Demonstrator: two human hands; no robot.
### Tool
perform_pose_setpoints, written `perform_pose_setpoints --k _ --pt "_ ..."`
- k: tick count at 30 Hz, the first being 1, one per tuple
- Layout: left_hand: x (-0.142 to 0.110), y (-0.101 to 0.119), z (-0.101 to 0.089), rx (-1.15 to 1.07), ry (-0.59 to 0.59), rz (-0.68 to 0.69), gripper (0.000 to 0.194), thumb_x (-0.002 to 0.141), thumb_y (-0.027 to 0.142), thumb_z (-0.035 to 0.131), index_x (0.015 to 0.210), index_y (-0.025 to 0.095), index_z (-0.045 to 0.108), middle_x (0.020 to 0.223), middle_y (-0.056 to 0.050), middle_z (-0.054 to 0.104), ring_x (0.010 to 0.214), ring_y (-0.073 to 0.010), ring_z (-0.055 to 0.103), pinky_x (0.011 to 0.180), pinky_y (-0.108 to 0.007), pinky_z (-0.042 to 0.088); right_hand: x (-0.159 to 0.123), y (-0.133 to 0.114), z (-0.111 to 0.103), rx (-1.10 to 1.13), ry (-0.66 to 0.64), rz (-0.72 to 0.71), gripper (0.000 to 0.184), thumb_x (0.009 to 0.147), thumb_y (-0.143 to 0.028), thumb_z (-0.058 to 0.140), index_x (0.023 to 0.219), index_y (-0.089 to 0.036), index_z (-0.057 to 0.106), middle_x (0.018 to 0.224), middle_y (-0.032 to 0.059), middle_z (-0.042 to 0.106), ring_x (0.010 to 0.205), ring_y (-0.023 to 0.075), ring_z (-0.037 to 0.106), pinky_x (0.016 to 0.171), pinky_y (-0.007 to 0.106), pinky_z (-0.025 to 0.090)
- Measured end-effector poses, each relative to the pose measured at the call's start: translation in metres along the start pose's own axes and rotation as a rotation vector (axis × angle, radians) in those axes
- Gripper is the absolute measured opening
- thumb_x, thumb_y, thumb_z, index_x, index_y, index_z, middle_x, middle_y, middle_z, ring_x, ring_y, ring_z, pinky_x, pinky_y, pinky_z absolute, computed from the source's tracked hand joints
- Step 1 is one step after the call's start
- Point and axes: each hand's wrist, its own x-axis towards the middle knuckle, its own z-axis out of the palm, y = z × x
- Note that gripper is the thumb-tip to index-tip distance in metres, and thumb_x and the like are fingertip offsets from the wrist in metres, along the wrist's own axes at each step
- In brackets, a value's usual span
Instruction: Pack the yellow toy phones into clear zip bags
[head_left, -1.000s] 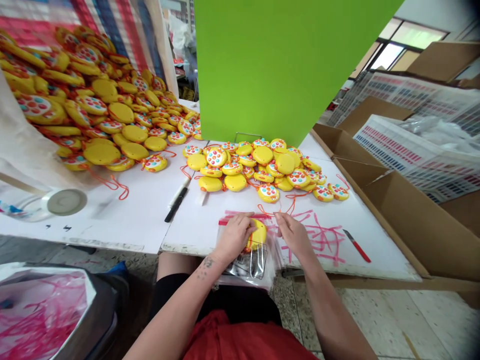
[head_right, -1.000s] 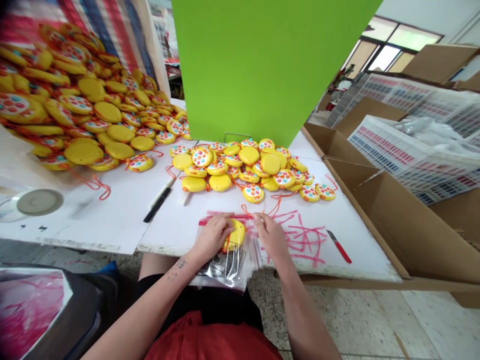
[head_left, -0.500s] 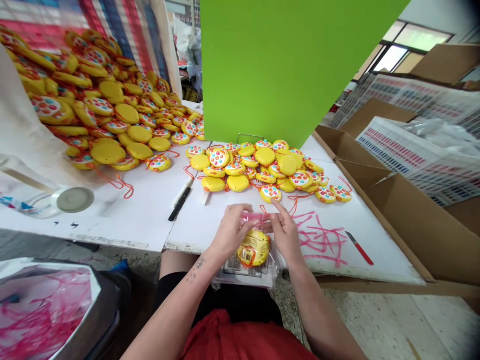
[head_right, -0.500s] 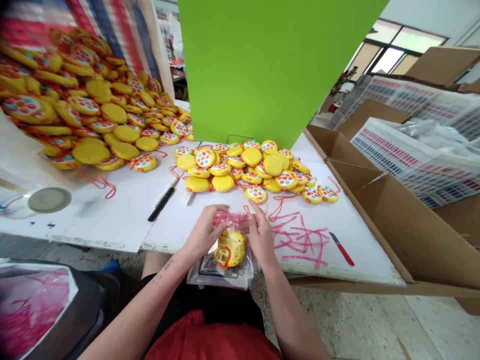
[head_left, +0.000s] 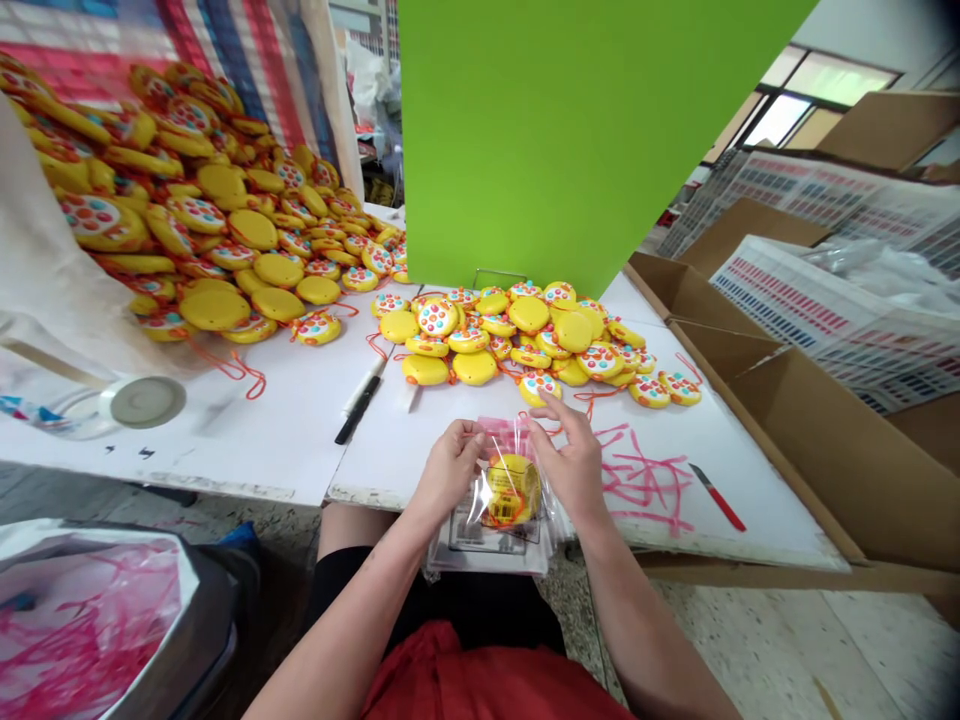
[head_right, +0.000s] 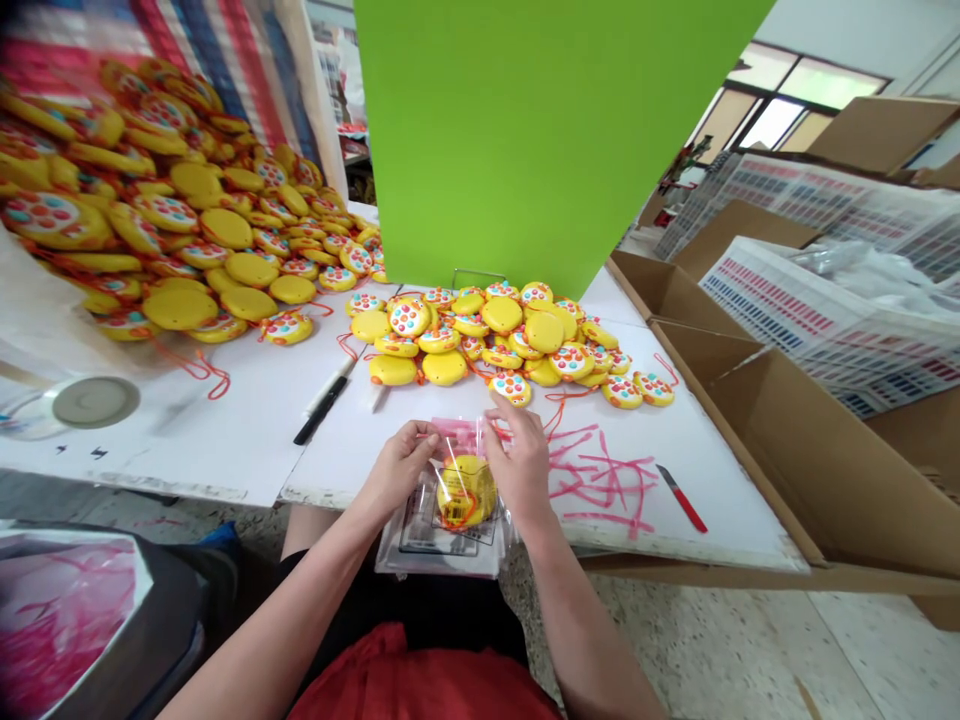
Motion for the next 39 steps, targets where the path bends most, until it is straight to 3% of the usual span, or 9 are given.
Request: perform_pose_setpoints --k 5,10,13,16,20,24,27,32,39 --pt "-0.003 0.012 0.004 0.266 -0.070 0.153 0.019 0.088 0.026 0.045 0.092 0.017 0.060 0.088 -0.008 0.069 0.071 -0.0166 0.061 0.063 -0.026 0.047 0.008 -0.019 0.012 -0.149 -0.184 -0.319 0.052 0.088 -0.015 0.057 0.138 -0.026 0.048 0.094 0.0028 0.073 0.099 0.0237 0.057 0.092 0.041 0.047" --pt "-0.007 0.022 0.006 0.646 -0.034 0.275 0.022 0.088 0.017 0.041 0.085 0.017 0.063 0.080 -0.008 0.070 0.070 -0.0182 0.062 0.066 -0.027 0.044 0.011 -0.021 0.023 -0.323 -0.218 -0.450 0.048 0.090 -0.013 0.050 0.137 -0.023 0.050 0.081 0.0037 0.071 0.095 0.0248 0.055 0.089 0.042 0.042" --pt "-0.005 0.016 0.005 0.609 -0.091 0.303 0.023 0.088 0.017 0.042 0.093 0.018 0.065 0.088 -0.008 0.072 0.077 -0.0187 0.064 0.072 -0.028 0.046 0.017 -0.005 0.024 -0.290 -0.193 -0.323 0.049 0.083 -0.011 0.053 0.130 -0.022 0.054 0.081 0.0024 0.071 0.091 0.0248 0.056 0.090 0.043 0.040" --pt "0.001 -0.001 -0.001 0.388 -0.134 0.205 0.027 0.090 0.024 0.042 0.105 0.019 0.065 0.094 -0.007 0.071 0.078 -0.0179 0.065 0.069 -0.027 0.050 0.026 0.036 0.009 -0.190 -0.132 -0.034 0.041 0.074 -0.014 0.054 0.115 -0.020 0.060 0.081 0.0028 0.070 0.089 0.0248 0.060 0.089 0.043 0.043" --pt "0.009 -0.025 -0.013 0.070 -0.128 0.028 0.030 0.087 0.035 0.050 0.108 0.017 0.060 0.092 -0.007 0.070 0.076 -0.0184 0.065 0.064 -0.029 0.053 0.034 0.114 -0.041 -0.248 -0.085 0.403 0.028 0.068 -0.026 0.057 0.095 -0.020 0.064 0.085 0.0045 0.071 0.077 0.0218 0.065 0.074 0.035 0.050" --pt "0.011 -0.027 -0.019 -0.113 -0.161 -0.048 0.037 0.082 0.043 0.060 0.107 0.015 0.058 0.091 -0.007 0.069 0.080 -0.0181 0.066 0.069 -0.030 0.054 0.031 0.163 -0.088 -0.346 -0.064 0.485 0.020 0.066 -0.027 0.053 0.077 -0.018 0.067 0.079 0.0084 0.071 0.076 0.0250 0.065 0.074 0.038 0.050" --pt "0.011 -0.019 -0.018 -0.143 -0.179 -0.114 0.045 0.080 0.050 0.062 0.107 0.014 0.058 0.093 -0.008 0.069 0.080 -0.0176 0.066 0.070 -0.030 0.053 0.023 0.170 -0.099 -0.376 -0.089 0.495 0.025 0.068 -0.029 0.052 0.079 -0.017 0.070 0.080 0.0086 0.073 0.077 0.0248 0.066 0.074 0.037 0.050" --pt "0.019 -0.020 -0.012 0.026 -0.139 -0.121 0.052 0.068 0.048 0.075 0.106 0.014 0.063 0.070 -0.001 0.066 0.060 -0.0133 0.059 0.055 -0.023 0.045 0.019 0.164 -0.086 -0.410 -0.128 0.455 0.025 0.073 -0.028 0.051 0.084 -0.019 0.072 0.085 0.0067 0.074 0.082 0.0219 0.066 0.076 0.032 0.049" --pt "0.019 -0.025 -0.015 0.133 -0.197 -0.101 0.022 0.071 0.033 0.069 0.082 0.015 0.061 0.051 0.006 0.052 0.044 -0.0085 0.045 0.044 -0.020 0.032 0.024 0.170 -0.087 -0.681 -0.065 0.501 0.019 0.073 -0.020 0.053 0.082 -0.020 0.071 0.079 0.0085 0.070 0.095 0.0295 0.058 0.089 0.047 0.039"
